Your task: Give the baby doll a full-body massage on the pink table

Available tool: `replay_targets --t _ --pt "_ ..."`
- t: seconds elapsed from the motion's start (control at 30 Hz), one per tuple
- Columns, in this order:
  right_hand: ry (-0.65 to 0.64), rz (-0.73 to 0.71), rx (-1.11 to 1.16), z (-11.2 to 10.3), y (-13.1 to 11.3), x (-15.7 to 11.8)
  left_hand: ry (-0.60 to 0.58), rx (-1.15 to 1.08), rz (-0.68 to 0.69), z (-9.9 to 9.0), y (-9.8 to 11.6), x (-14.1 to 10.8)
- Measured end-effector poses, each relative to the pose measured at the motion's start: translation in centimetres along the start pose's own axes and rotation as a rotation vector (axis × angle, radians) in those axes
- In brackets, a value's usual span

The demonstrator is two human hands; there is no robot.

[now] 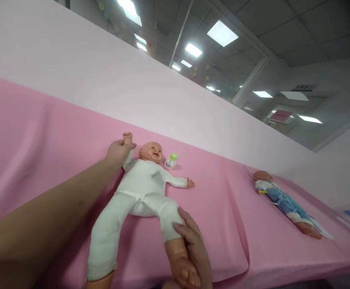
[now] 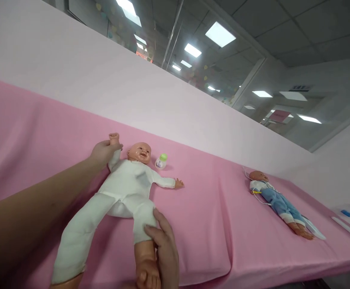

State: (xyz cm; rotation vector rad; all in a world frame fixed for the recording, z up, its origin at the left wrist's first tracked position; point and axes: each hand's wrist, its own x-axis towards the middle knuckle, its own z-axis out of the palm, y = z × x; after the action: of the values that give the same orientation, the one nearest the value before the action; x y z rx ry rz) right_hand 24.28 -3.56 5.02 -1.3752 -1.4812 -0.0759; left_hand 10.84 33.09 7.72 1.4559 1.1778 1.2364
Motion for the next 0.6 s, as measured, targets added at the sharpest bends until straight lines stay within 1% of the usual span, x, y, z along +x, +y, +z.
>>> replay_targets --t 0.03,0.1,0.17,0.23,0.3,0.37,0.47,0.53,0.6 --pt "-0.009 0.006 0.008 -0.1 -0.3 0.8 -0.010 0.025 0.047 0.5 0.9 -0.9" --pt "-0.023 0.038 0.006 0.2 -0.7 2.7 -0.069 0.087 0.203 1.5 2.6 -3.0" --pt "-0.035 0.103 0.002 0.8 -0.7 4.7 -0.199 0.211 0.353 2.4 3.6 -5.0" --pt "-0.057 0.196 0.014 1.9 -0.1 6.8 -0.300 0.421 0.495 3.2 3.9 -6.4" --pt "-0.091 0.329 0.059 3.2 0.8 8.5 -0.352 0.583 0.590 3.6 3.5 -7.0" --pt "-0.122 0.429 0.124 4.5 1.8 9.8 -0.347 0.652 0.591 3.7 2.8 -6.9" --pt "-0.063 0.484 0.176 5.7 2.8 10.3 -0.280 0.628 0.493 3.4 2.2 -6.3" --pt "-0.056 0.475 0.182 5.6 2.9 9.9 -0.240 0.526 0.433 3.1 2.0 -5.9" --pt "-0.067 0.452 0.168 4.7 2.4 9.0 -0.181 0.382 0.354 2.8 1.8 -5.4"
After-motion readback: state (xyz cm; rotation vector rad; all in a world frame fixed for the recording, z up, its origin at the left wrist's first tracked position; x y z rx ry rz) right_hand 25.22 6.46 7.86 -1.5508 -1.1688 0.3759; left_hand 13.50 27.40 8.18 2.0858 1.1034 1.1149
